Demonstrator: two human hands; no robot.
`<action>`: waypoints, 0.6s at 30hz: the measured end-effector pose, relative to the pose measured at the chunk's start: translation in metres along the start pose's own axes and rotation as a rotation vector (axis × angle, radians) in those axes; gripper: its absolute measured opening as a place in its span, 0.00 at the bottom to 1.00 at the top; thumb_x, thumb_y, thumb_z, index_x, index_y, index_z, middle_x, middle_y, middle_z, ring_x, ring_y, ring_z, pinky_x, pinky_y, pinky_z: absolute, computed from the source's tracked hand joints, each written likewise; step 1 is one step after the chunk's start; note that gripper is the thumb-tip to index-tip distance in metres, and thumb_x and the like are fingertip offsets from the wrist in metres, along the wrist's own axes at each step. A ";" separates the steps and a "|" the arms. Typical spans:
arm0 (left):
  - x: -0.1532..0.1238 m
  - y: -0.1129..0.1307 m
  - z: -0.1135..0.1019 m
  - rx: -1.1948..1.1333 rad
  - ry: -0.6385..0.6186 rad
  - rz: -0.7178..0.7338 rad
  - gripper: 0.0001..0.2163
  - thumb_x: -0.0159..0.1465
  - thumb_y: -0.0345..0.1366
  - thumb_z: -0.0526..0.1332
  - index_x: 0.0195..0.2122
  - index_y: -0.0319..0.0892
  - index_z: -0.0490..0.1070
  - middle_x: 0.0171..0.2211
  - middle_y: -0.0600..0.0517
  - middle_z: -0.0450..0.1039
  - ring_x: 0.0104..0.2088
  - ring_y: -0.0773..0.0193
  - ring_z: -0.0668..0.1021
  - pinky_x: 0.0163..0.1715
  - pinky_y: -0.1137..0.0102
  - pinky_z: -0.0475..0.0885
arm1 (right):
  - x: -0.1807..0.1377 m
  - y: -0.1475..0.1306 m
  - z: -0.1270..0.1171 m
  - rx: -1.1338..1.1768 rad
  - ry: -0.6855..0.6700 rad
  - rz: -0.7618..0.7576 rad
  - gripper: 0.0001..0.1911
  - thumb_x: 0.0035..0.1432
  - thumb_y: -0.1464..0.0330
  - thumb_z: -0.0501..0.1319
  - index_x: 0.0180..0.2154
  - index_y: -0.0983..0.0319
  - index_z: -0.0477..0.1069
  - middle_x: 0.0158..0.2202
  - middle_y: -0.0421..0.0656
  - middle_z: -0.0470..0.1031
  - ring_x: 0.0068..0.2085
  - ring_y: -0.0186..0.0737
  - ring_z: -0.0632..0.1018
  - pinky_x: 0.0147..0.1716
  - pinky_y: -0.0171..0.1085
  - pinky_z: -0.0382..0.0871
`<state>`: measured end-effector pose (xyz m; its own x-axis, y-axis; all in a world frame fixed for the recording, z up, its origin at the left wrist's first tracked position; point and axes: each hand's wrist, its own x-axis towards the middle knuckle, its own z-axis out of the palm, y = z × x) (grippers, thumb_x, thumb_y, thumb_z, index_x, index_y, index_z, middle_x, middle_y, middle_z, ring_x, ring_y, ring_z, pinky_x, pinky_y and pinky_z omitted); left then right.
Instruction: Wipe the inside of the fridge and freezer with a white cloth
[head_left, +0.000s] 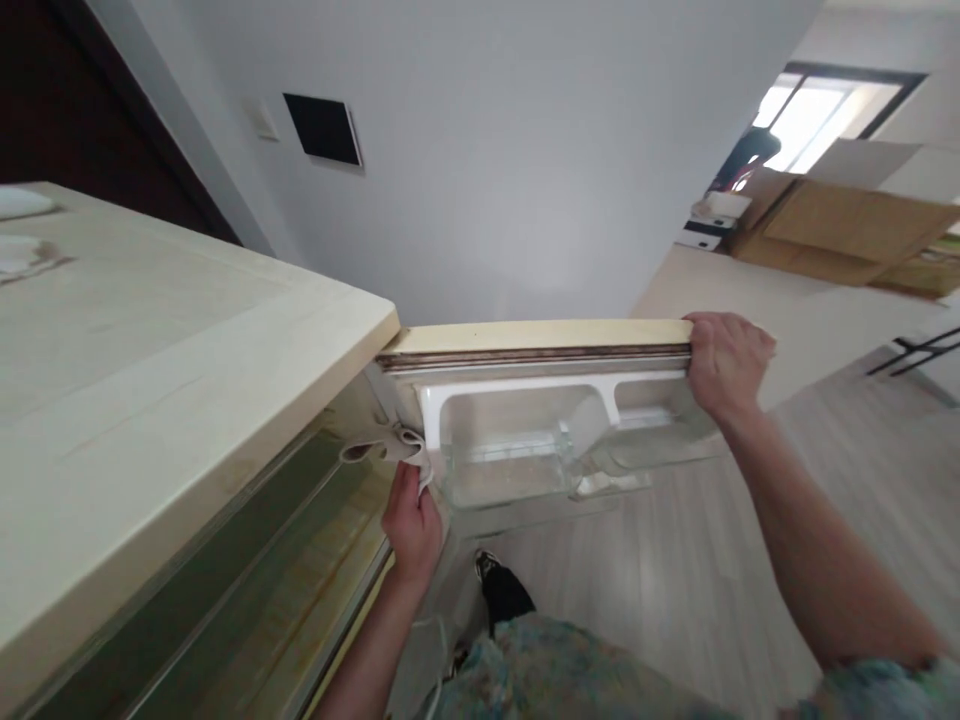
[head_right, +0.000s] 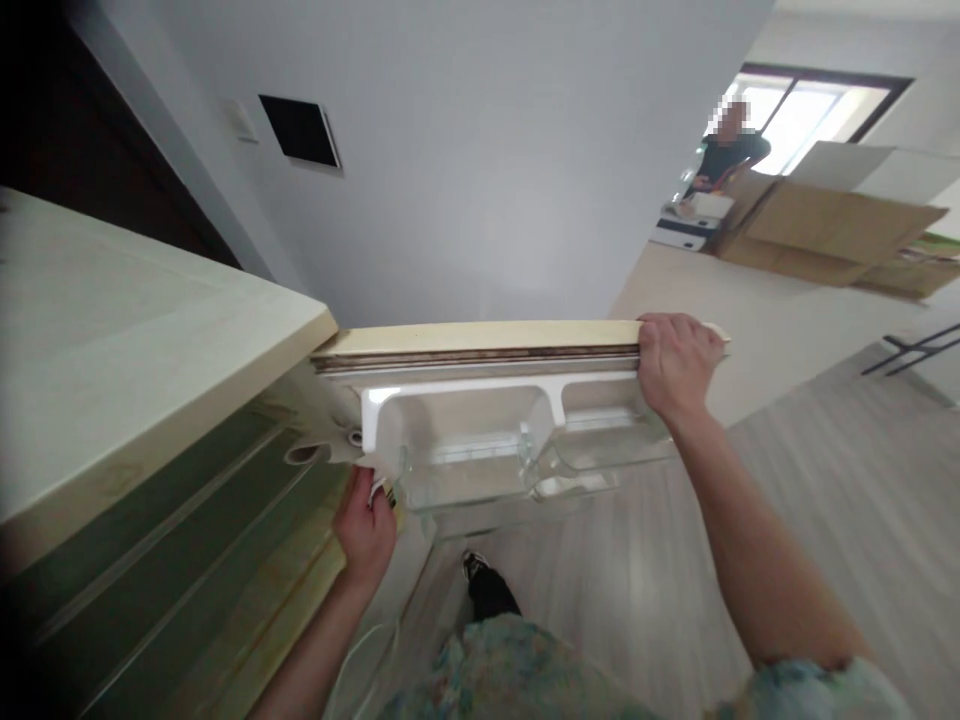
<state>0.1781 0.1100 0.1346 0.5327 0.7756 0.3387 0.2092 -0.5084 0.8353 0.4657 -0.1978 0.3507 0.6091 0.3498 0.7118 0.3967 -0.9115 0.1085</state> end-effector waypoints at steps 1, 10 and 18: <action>-0.009 -0.015 0.001 -0.011 -0.048 -0.045 0.18 0.63 0.34 0.53 0.51 0.38 0.77 0.54 0.38 0.77 0.60 0.48 0.76 0.63 0.56 0.68 | -0.006 -0.001 -0.007 -0.011 0.007 0.014 0.28 0.74 0.63 0.40 0.46 0.63 0.78 0.45 0.50 0.79 0.48 0.48 0.73 0.50 0.44 0.54; 0.010 0.059 -0.048 -0.187 -0.005 -0.032 0.23 0.69 0.43 0.56 0.61 0.40 0.74 0.54 0.45 0.79 0.54 0.54 0.79 0.59 0.61 0.71 | -0.036 -0.015 -0.050 -0.032 -0.056 0.112 0.22 0.76 0.63 0.45 0.46 0.61 0.76 0.47 0.49 0.78 0.52 0.49 0.72 0.52 0.45 0.52; 0.038 0.091 -0.058 -0.108 0.017 -0.086 0.24 0.63 0.42 0.55 0.56 0.35 0.78 0.47 0.44 0.81 0.48 0.51 0.80 0.48 0.65 0.74 | -0.053 -0.015 -0.062 -0.020 -0.003 0.113 0.20 0.76 0.60 0.48 0.46 0.61 0.76 0.46 0.48 0.78 0.51 0.49 0.71 0.52 0.46 0.51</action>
<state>0.1697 0.1152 0.2484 0.5020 0.8215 0.2704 0.1634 -0.3970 0.9031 0.3850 -0.2158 0.3542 0.6511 0.2453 0.7183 0.3120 -0.9492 0.0413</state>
